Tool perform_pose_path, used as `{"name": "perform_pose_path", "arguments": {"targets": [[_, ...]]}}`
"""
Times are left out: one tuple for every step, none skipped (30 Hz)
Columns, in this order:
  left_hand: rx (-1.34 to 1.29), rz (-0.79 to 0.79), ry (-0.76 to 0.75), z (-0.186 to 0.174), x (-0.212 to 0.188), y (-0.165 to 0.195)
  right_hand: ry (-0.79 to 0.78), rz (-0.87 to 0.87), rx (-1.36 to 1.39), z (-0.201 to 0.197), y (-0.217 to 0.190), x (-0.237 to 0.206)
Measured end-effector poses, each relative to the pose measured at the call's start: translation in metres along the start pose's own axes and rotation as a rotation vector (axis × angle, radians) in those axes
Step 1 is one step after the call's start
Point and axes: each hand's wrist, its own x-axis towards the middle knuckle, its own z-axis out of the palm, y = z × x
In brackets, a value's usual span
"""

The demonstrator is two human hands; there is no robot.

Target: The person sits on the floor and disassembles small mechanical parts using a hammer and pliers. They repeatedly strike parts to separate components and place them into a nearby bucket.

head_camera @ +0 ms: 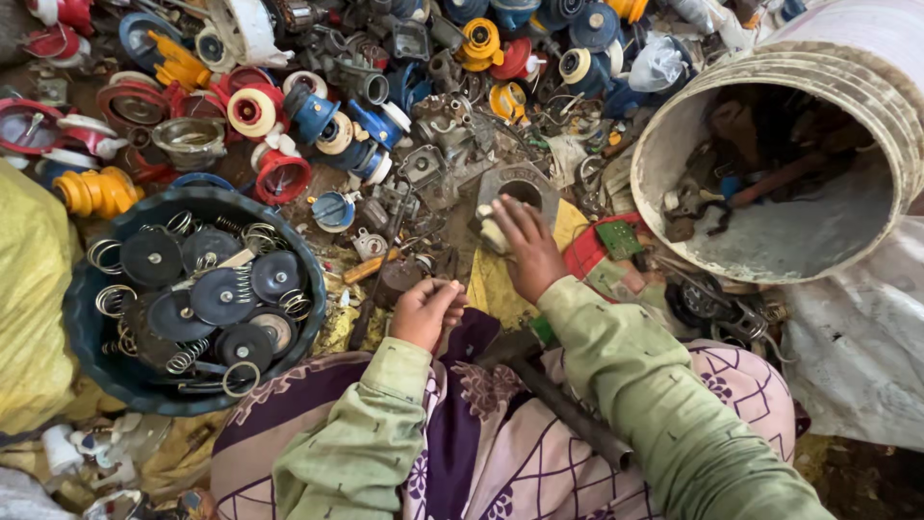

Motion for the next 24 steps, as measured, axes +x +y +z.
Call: {"name": "perform_pose_path", "arguments": {"targets": [[0.012,0.002,0.002,0.000,0.000,0.000,-0.001,0.081,0.083,0.000,0.002,0.000],[0.024,0.005,0.006,0.000,0.000,0.000,-0.003,0.160,0.166,0.000,0.004,0.000],[0.022,0.014,0.002,0.000,0.000,0.000,-0.034,0.168,0.120,0.002,0.006,-0.001],[0.021,0.022,-0.002,0.000,0.001,0.000,-0.065,0.179,0.074,0.004,0.008,-0.002],[0.021,0.026,-0.007,-0.001,0.001,0.000,-0.097,0.192,0.030,0.008,0.010,-0.004],[0.035,0.025,-0.002,-0.001,0.001,-0.001,-0.052,0.147,-0.011,0.013,0.012,-0.006],[0.047,0.026,0.002,0.000,0.001,-0.001,-0.006,0.100,-0.054,0.018,0.014,-0.007],[0.056,0.028,0.008,0.000,0.001,-0.001,0.039,0.050,-0.097,0.023,0.017,-0.009],[0.050,0.033,0.022,0.001,0.001,-0.001,0.080,0.055,-0.071,0.027,0.020,-0.010],[0.044,0.040,0.037,0.002,0.001,-0.001,0.123,0.058,-0.044,0.030,0.023,-0.011],[0.039,0.049,0.052,0.001,0.001,0.001,0.166,0.060,-0.016,0.033,0.025,-0.011],[0.048,0.089,0.097,0.000,0.001,0.003,0.151,0.069,0.019,0.035,0.026,-0.012],[0.058,0.128,0.141,-0.003,0.002,0.006,0.133,0.080,0.053,0.036,0.026,-0.013],[0.067,0.164,0.185,-0.005,0.002,0.008,0.113,0.092,0.087,0.036,0.024,-0.014],[0.007,0.211,0.238,-0.010,0.005,0.013,0.071,0.080,0.111,0.037,0.020,-0.014],[-0.052,0.257,0.292,-0.016,0.008,0.019,0.029,0.069,0.134,0.038,0.014,-0.016],[-0.111,0.303,0.345,-0.023,0.009,0.023,-0.013,0.058,0.157,0.038,0.007,-0.017],[-0.174,0.274,0.368,-0.028,0.010,0.026,-0.093,0.057,0.182,0.038,0.001,-0.018],[-0.236,0.247,0.389,-0.034,0.011,0.029,-0.170,0.055,0.207,0.038,-0.005,-0.020],[-0.299,0.221,0.410,-0.038,0.012,0.030,-0.247,0.052,0.232,0.038,-0.010,-0.021],[-0.296,0.193,0.387,-0.038,0.013,0.029,-0.256,-0.010,0.255,0.038,-0.014,-0.021],[-0.294,0.162,0.364,-0.038,0.013,0.028,-0.267,-0.070,0.279,0.039,-0.016,-0.022],[-0.292,0.129,0.340,-0.037,0.013,0.026,-0.279,-0.130,0.303,0.040,-0.017,-0.023],[-0.279,0.148,0.328,-0.036,0.014,0.023,-0.288,-0.119,0.290,0.042,-0.017,-0.024]]}}
